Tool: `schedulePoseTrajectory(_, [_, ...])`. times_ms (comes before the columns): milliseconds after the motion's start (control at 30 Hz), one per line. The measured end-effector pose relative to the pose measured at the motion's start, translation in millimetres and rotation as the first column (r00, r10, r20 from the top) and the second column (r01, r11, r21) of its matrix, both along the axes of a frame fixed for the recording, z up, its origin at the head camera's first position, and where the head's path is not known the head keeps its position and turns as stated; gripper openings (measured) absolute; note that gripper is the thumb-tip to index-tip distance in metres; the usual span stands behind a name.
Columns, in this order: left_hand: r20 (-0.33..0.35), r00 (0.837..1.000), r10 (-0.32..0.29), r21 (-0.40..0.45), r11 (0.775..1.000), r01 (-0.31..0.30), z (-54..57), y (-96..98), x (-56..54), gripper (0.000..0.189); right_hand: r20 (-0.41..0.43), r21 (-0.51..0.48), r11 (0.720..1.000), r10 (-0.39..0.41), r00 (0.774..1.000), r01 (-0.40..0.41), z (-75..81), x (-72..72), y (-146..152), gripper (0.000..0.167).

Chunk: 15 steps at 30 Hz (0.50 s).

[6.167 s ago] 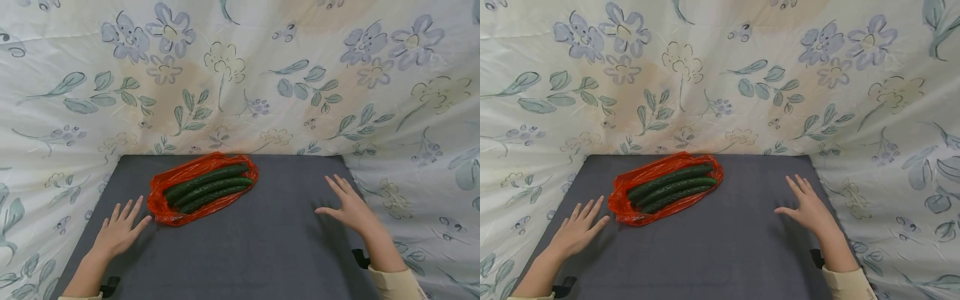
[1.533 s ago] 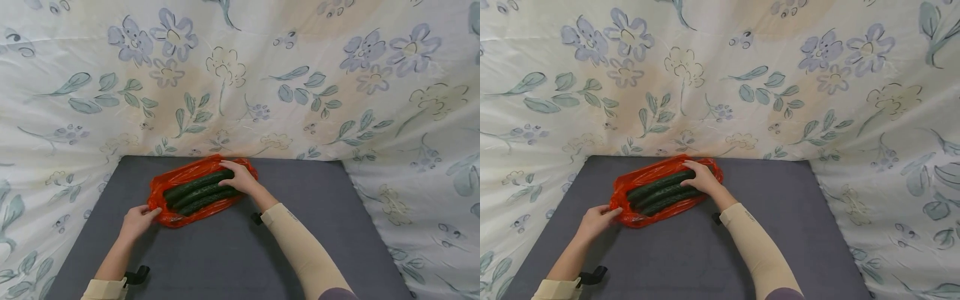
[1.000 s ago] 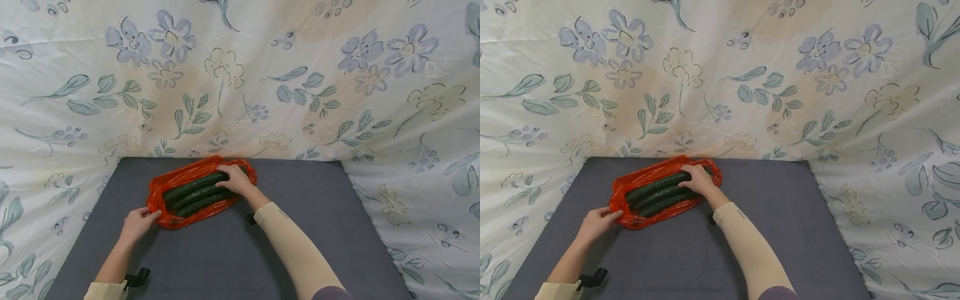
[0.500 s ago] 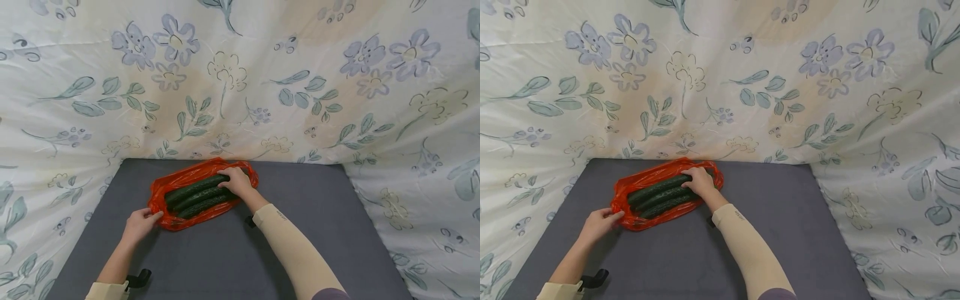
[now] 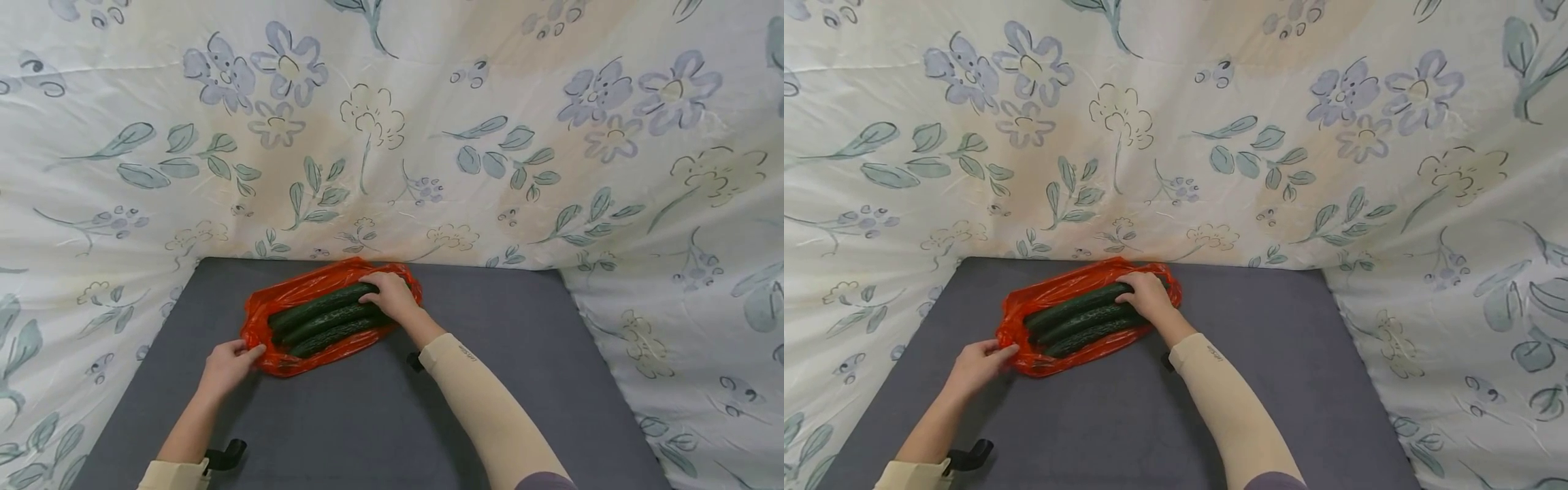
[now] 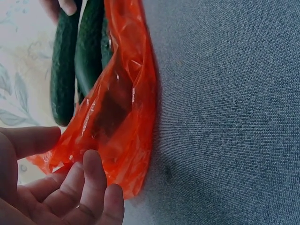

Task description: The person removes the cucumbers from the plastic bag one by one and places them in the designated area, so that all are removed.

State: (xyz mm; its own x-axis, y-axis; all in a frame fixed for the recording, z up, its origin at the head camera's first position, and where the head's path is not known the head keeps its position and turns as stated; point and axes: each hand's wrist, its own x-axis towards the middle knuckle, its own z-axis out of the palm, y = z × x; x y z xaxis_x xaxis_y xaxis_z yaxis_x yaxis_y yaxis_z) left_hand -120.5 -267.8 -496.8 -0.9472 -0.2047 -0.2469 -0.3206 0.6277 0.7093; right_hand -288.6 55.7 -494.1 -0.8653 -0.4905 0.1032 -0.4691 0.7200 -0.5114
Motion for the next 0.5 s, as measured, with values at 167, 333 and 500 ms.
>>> schedulePoseTrajectory(167, [0.008,1.0,0.008,0.009,1.0,-0.008,0.3,-0.9,1.5,0.038,0.026,-0.087,0.996,-0.019,0.999,0.022,3.7,2.6,13,0.051])
schedulePoseTrajectory(333, [0.02,1.0,0.012,0.035,0.999,-0.013,-1.6,-1.8,4.3,0.047,-0.024,-0.122,0.99,-0.07,0.997,0.067,7.4,5.3,34,0.049])
schedulePoseTrajectory(500, [0.024,0.999,0.03,0.042,0.999,-0.031,-3.8,-1.8,5.4,0.05,-0.055,-0.135,0.986,-0.102,0.993,0.094,8.0,5.4,60,0.05])
